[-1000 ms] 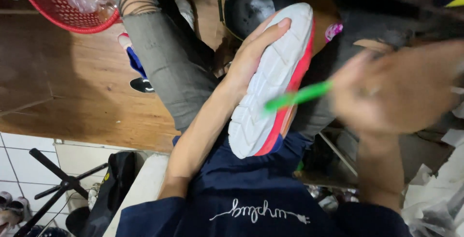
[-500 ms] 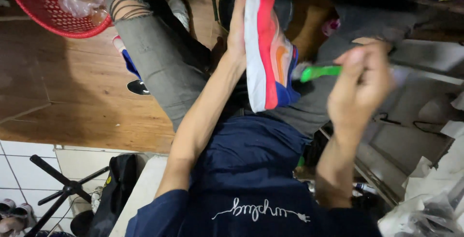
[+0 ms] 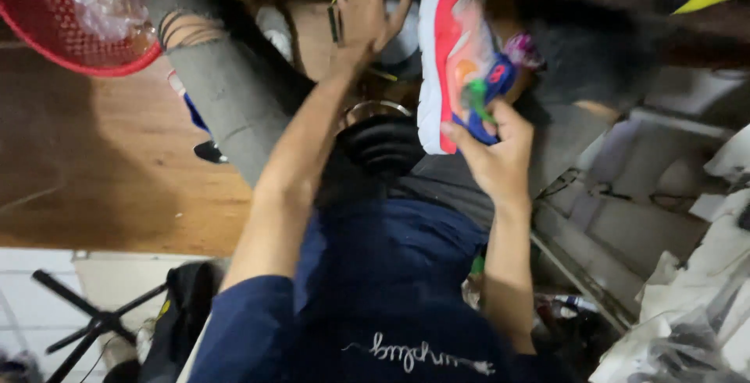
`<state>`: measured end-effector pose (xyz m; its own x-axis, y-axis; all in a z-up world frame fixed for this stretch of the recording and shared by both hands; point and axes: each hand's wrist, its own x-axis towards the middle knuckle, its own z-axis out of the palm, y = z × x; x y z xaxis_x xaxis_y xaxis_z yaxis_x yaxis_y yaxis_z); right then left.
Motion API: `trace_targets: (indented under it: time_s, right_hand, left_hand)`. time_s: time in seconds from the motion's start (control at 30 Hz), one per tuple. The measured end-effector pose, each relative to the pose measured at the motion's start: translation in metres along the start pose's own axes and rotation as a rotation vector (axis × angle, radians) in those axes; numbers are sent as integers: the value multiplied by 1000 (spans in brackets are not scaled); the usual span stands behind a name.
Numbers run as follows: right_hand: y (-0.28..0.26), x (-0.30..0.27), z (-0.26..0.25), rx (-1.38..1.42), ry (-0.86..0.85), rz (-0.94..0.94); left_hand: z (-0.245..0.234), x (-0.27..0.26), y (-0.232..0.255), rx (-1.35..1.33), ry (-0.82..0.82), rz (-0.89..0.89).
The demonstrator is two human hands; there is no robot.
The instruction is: Cleaning the sole of a sneaker using a brush and soapy water
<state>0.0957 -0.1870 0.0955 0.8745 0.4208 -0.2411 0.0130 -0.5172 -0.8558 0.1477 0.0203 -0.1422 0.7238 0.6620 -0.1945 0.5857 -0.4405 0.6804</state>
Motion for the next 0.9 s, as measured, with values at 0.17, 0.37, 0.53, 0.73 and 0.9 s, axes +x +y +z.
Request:
trace_targets:
  time_s: [0.17,0.37,0.53,0.73,0.9]
  right_hand:
    - [7,7,3,97,31,64]
    - [16,3,9,245,105,95]
    - [18,-1,12,505,114,103]
    - [28,-21,22,899,39,122]
    - [29,-44,23,931,-146,153]
  left_hand:
    - [17,33,-35,333,15,314]
    - [-38,-11,24,-337,-435,-152]
    - [-9,-36,24,-723,-332,-417]
    - [-81,-94,80,-1874,-825,-348]
    - [-114,-116,71,-2224,-1060,-376]
